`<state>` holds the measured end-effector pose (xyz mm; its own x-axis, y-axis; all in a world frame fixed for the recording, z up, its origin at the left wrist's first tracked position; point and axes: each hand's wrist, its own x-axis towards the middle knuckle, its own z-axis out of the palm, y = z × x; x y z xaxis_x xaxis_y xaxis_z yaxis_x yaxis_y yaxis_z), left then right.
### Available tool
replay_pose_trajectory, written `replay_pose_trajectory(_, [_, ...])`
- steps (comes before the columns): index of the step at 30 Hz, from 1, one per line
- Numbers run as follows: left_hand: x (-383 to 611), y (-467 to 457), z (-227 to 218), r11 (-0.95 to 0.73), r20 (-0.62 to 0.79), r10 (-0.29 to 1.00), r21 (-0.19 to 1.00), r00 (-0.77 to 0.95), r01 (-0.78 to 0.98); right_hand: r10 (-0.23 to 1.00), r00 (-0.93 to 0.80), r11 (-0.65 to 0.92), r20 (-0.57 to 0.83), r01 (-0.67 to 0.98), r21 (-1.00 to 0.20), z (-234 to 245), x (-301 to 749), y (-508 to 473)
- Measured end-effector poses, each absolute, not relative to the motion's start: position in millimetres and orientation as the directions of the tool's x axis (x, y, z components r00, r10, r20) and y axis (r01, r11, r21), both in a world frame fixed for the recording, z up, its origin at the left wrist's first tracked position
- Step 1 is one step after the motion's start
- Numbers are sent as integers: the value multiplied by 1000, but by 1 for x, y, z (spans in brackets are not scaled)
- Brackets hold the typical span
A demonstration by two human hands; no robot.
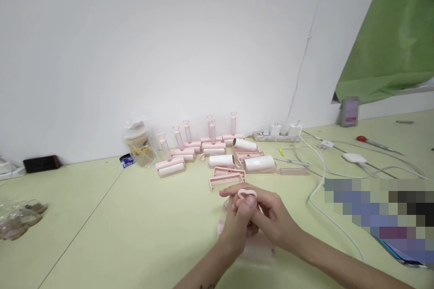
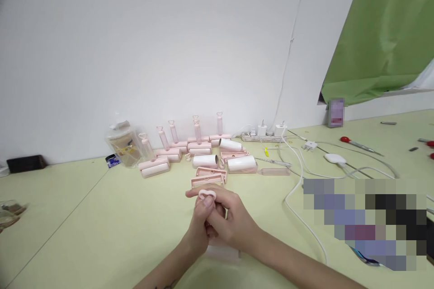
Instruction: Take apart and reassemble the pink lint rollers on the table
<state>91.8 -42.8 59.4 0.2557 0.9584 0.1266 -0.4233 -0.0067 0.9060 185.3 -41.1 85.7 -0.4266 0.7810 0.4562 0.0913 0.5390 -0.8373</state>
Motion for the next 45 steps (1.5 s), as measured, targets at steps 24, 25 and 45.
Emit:
replay_pose_trajectory(24, [91,-29,44,44,114,931,907,346,-418,644,-679,576,352,127,-808,112,185,-10])
replay_pose_trajectory(25, [91,-29,44,44,113,931,909,347,-414,627,-693,594,355,132,-794,114,184,-8])
replay_pose_trajectory(45, [87,-32,54,86,82,916,916,392,-391,489,-802,637,343,59,-769,104,181,-1])
